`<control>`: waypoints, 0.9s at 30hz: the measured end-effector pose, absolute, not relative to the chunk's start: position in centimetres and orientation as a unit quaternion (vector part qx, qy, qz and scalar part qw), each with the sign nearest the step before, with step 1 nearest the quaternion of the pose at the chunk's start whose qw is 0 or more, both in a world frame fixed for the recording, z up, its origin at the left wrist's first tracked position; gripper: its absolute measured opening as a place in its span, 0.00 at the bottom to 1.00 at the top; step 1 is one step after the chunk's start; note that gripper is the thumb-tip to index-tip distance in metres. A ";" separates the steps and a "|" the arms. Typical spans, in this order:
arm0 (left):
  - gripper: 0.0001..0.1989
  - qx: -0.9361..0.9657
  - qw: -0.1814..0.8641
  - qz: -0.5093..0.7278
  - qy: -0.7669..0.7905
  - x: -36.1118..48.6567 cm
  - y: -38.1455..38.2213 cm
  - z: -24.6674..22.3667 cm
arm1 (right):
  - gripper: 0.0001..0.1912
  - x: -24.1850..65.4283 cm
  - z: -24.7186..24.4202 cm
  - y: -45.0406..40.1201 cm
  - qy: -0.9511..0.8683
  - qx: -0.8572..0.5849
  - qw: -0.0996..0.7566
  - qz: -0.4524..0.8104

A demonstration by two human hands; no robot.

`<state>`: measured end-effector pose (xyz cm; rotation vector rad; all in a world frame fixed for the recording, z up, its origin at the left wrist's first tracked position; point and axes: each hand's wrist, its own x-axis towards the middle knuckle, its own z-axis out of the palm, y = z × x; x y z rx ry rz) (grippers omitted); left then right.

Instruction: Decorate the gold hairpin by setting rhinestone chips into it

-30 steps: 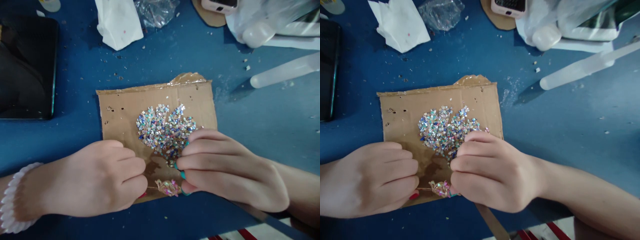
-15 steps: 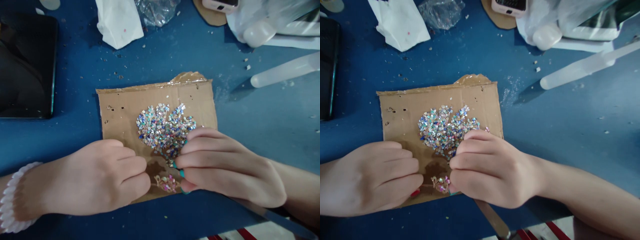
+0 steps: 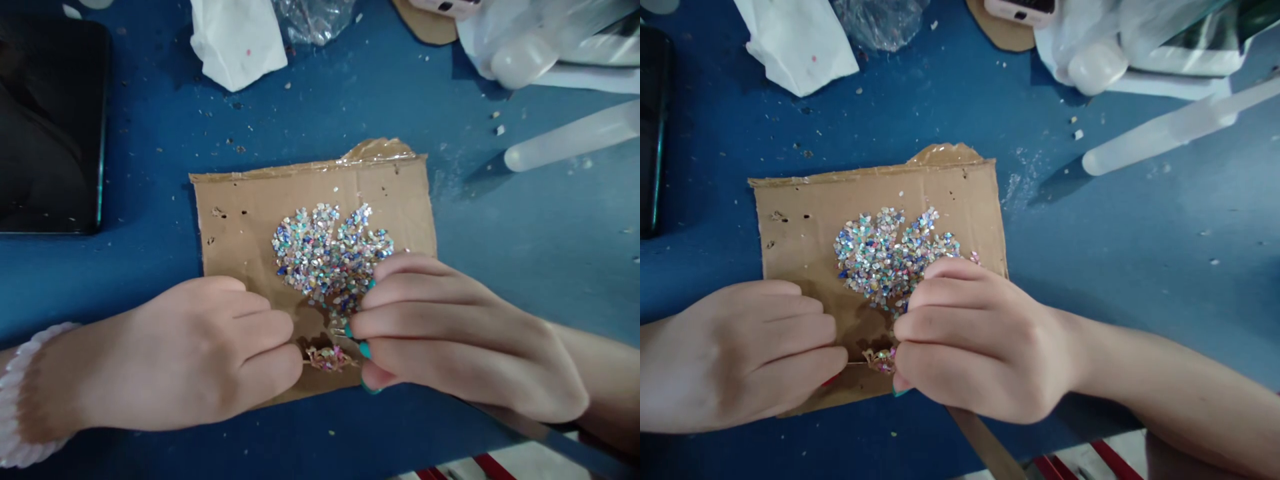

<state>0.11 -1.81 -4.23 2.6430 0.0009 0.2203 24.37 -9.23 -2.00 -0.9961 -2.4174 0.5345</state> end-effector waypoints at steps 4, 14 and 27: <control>0.10 0.967 0.241 0.078 -0.002 0.0 -1.9 -4.3 | 0.03 24.2 -1.9 -9.3 -0.878 -0.363 0.241 0.199; 0.12 0.965 0.253 0.068 0.003 0.2 -1.8 -4.2 | 0.05 24.3 -3.4 -8.7 -0.880 -0.321 0.291 0.197; 0.09 0.966 0.248 0.074 0.006 0.3 -1.9 -4.1 | 0.05 24.3 -2.7 -8.8 -0.883 -0.358 0.232 0.197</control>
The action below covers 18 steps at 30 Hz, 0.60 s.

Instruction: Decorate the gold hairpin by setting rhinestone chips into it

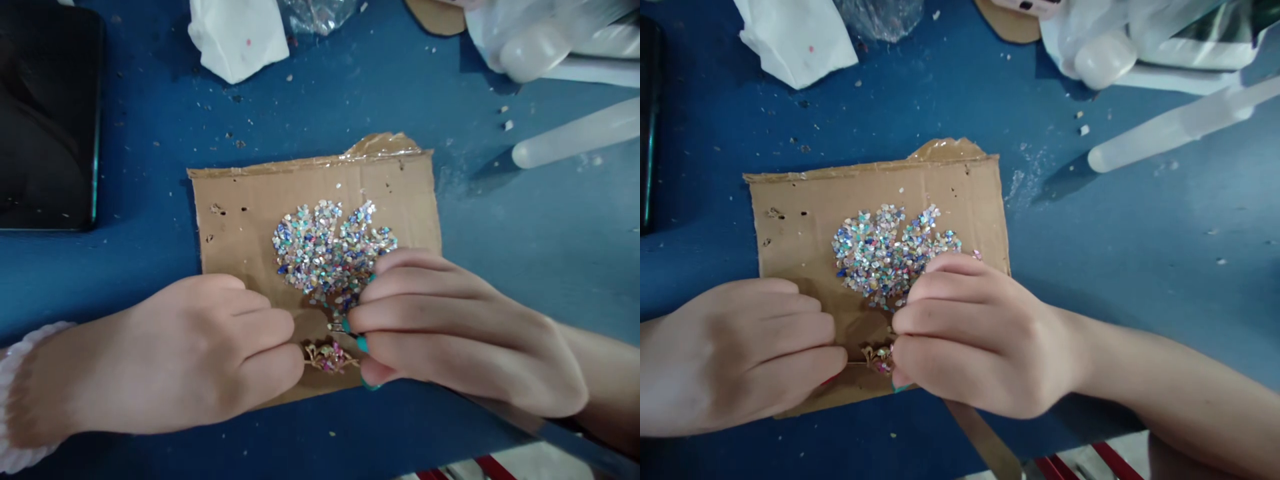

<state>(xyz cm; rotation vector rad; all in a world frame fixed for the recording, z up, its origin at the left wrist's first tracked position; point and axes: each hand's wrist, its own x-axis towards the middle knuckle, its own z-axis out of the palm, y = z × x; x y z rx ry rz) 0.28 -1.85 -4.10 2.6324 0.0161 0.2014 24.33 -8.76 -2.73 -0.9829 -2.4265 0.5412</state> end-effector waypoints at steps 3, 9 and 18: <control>0.07 0.967 0.243 0.076 0.000 0.3 -1.8 -4.1 | 0.08 24.5 -2.9 -8.8 -0.878 -0.350 0.271 0.184; 0.11 0.967 0.243 0.075 0.002 0.2 -1.8 -4.2 | 0.07 24.6 -3.3 -8.9 -0.882 -0.329 0.268 0.206; 0.13 0.965 0.251 0.069 0.002 0.2 -1.9 -4.3 | 0.07 24.3 -2.7 -8.5 -0.885 -0.328 0.252 0.213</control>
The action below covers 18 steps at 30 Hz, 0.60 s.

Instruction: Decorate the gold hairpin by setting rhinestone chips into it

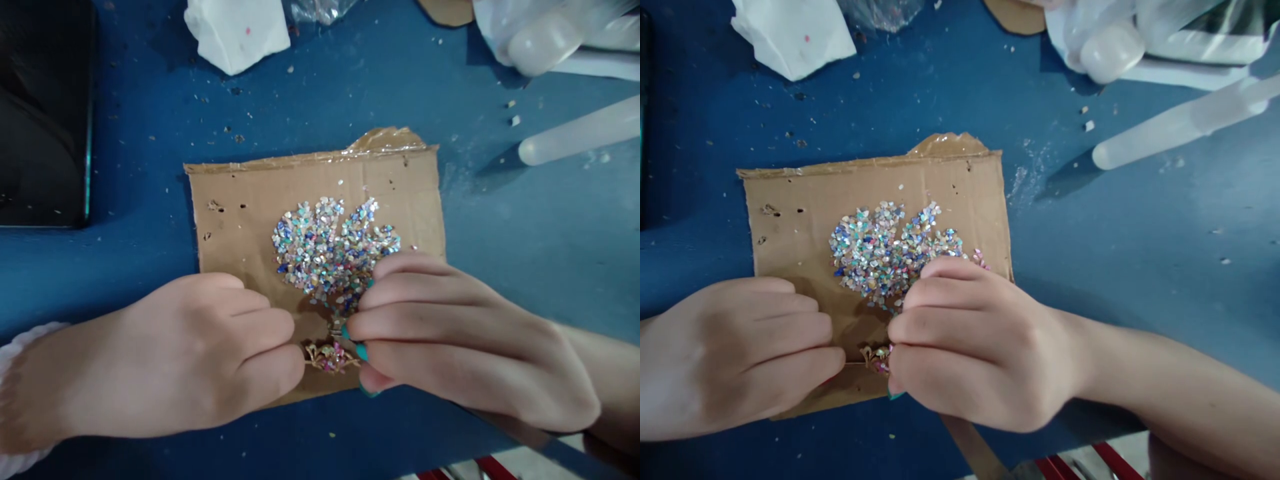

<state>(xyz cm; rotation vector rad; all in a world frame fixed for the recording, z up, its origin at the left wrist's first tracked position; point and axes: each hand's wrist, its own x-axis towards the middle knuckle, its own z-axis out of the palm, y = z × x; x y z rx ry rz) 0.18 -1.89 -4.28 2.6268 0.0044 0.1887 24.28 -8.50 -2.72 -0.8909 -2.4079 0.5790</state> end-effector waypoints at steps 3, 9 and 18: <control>0.11 0.966 0.248 0.073 -0.001 0.1 -1.9 -4.3 | 0.07 24.4 -2.7 -8.6 -0.886 -0.321 0.264 0.206; 0.12 0.968 0.243 0.069 -0.003 0.1 -1.9 -4.4 | 0.07 24.4 -2.5 -9.0 -0.884 -0.364 0.235 0.177; 0.13 0.966 0.245 0.078 0.002 0.1 -1.9 -4.3 | 0.09 24.4 -3.0 -8.8 -0.886 -0.350 0.262 0.158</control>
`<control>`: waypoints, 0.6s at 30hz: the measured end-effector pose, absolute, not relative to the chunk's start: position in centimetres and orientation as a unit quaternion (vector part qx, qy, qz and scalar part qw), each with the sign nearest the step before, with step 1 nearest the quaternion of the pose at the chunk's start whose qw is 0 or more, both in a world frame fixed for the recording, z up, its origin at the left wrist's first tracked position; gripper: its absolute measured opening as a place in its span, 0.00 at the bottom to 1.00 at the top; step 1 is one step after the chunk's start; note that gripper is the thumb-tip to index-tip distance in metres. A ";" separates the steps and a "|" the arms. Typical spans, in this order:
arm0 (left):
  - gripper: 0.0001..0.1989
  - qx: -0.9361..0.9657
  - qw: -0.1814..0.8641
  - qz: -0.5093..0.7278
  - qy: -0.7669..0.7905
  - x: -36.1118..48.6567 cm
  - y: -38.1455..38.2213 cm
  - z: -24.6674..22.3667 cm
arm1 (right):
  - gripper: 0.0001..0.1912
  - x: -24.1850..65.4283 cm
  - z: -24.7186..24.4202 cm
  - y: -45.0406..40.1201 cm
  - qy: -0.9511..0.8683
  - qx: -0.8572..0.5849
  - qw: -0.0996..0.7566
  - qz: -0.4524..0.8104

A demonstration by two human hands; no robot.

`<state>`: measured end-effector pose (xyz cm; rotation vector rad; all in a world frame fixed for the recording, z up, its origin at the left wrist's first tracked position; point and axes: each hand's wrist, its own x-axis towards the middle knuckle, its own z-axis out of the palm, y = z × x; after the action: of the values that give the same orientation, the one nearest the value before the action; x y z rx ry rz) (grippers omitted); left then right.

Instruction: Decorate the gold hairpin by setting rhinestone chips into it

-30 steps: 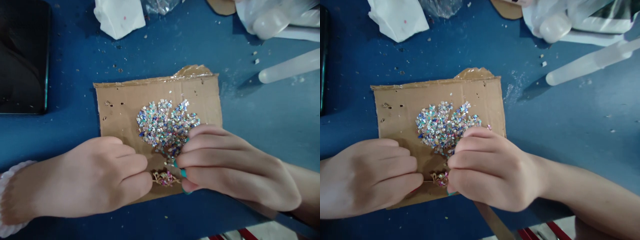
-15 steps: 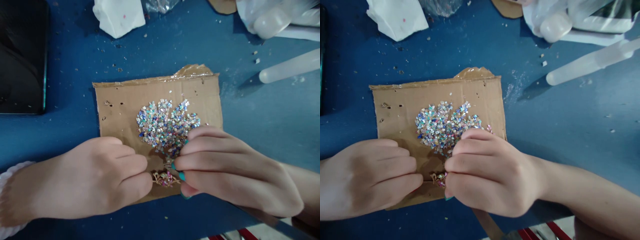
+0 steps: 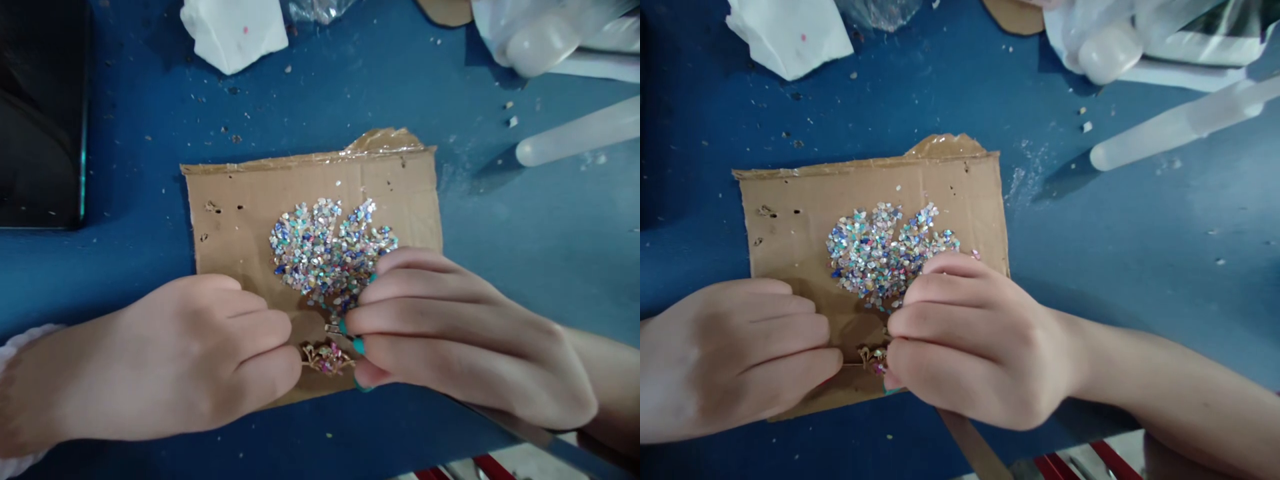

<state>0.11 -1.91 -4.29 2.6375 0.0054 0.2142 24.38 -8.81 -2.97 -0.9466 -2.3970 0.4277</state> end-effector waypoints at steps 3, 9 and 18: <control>0.13 0.967 0.243 0.081 0.003 0.2 -1.9 -4.4 | 0.09 24.4 -3.0 -8.8 -0.884 -0.349 0.266 0.160; 0.15 0.967 0.242 0.081 0.002 0.1 -1.9 -4.5 | 0.07 24.4 -2.9 -9.0 -0.883 -0.344 0.269 0.170; 0.15 0.966 0.242 0.086 0.015 0.2 -2.1 -4.5 | 0.10 24.7 -2.0 -9.6 -0.873 -0.380 0.206 0.224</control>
<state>0.17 -2.06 -4.46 2.6418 0.0423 0.2344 24.74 -9.64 -2.01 -1.0592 -2.4336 0.6249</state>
